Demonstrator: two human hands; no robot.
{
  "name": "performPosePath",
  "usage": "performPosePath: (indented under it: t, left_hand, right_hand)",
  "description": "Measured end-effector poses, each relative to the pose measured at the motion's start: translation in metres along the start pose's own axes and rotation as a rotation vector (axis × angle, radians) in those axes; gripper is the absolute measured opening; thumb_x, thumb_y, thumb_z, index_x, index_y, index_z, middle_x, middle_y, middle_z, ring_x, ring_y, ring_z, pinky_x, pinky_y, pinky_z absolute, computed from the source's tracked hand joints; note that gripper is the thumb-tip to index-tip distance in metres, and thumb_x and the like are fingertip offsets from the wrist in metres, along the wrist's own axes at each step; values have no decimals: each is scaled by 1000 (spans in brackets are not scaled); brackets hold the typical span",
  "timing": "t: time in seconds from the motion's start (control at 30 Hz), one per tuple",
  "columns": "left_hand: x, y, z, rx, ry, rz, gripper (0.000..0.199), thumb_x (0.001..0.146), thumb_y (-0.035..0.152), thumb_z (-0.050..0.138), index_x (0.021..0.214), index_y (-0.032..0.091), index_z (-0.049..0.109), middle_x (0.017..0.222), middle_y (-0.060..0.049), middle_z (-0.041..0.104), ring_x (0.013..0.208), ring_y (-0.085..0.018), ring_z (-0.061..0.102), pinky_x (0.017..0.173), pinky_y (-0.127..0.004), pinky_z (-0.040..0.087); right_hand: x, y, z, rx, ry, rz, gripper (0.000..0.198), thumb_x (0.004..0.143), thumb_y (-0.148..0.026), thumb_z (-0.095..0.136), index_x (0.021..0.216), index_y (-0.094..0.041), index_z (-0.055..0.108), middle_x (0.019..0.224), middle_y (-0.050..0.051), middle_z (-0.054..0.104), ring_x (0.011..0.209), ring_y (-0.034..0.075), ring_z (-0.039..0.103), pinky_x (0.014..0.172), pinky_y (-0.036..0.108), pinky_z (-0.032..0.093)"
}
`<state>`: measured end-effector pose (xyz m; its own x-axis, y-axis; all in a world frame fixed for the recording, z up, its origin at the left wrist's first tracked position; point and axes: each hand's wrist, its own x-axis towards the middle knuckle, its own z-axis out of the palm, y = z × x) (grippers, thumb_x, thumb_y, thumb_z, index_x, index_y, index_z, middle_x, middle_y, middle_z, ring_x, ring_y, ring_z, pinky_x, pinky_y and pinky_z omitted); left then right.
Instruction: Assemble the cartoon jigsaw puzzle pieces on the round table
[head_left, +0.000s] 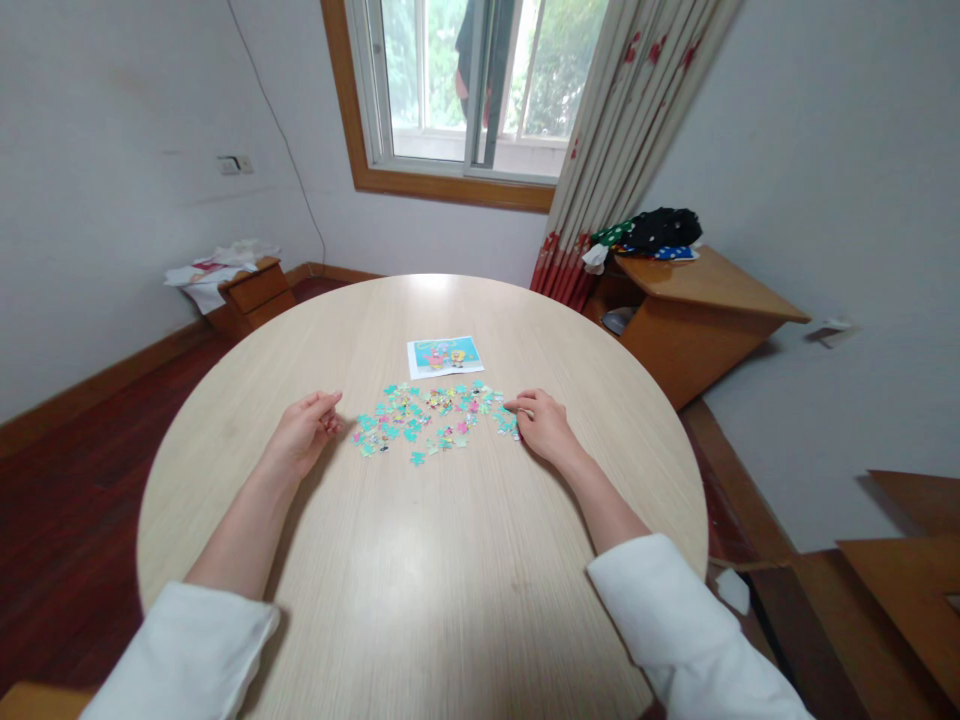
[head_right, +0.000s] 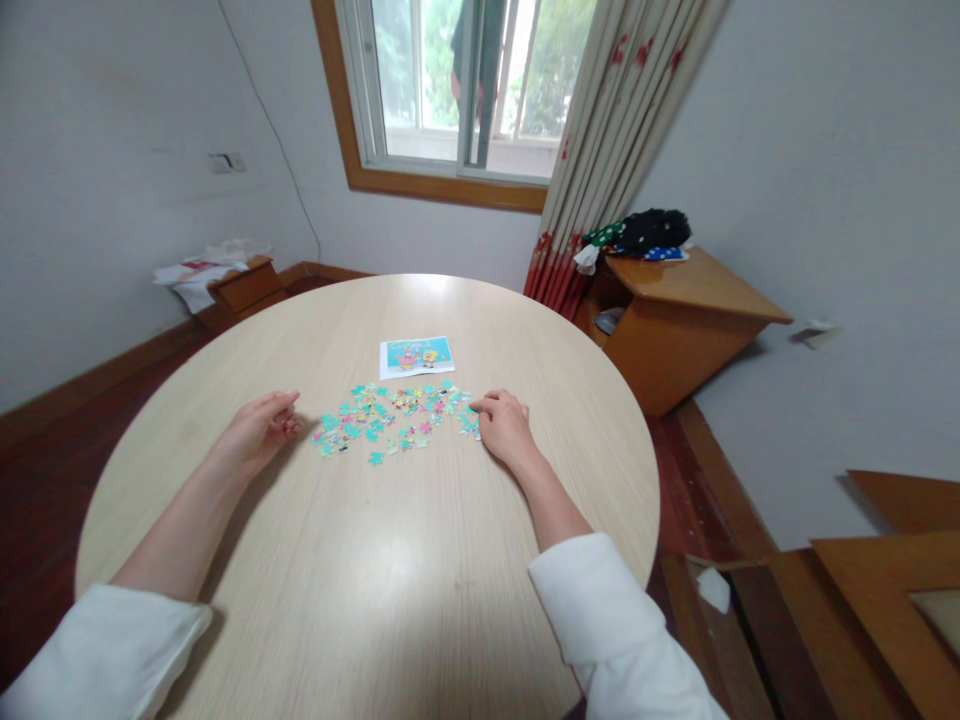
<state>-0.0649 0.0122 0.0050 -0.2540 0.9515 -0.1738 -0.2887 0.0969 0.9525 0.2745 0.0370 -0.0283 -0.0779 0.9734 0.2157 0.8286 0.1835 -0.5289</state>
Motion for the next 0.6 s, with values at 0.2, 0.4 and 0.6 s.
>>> performPosePath:
  t: [0.2, 0.4, 0.6]
  left_hand:
    - [0, 0, -1, 3, -14, -5, 36, 56, 27, 78, 50, 17, 44, 43, 7, 40, 43, -6, 40, 44, -19, 32]
    - [0, 1, 0, 4, -7, -6, 36, 54, 27, 78, 49, 18, 44, 41, 8, 39, 42, -6, 38, 43, -19, 32]
    - [-2, 3, 1, 1, -1, -5, 35, 52, 26, 78, 48, 18, 45, 42, 7, 41, 42, -6, 39, 43, -19, 33]
  right_hand:
    - [0, -2, -1, 3, 28, -14, 37, 81, -11, 44, 95, -25, 75, 109, 8, 61, 106, 21, 55, 98, 41, 36]
    - [1, -6, -3, 56, -3, -90, 38, 77, -6, 42, 80, -24, 76, 113, 7, 60, 110, 21, 54, 100, 43, 35]
    - [1, -3, 1, 40, -52, -108, 39, 79, -6, 43, 86, -26, 76, 115, 6, 60, 110, 20, 54, 101, 43, 35]
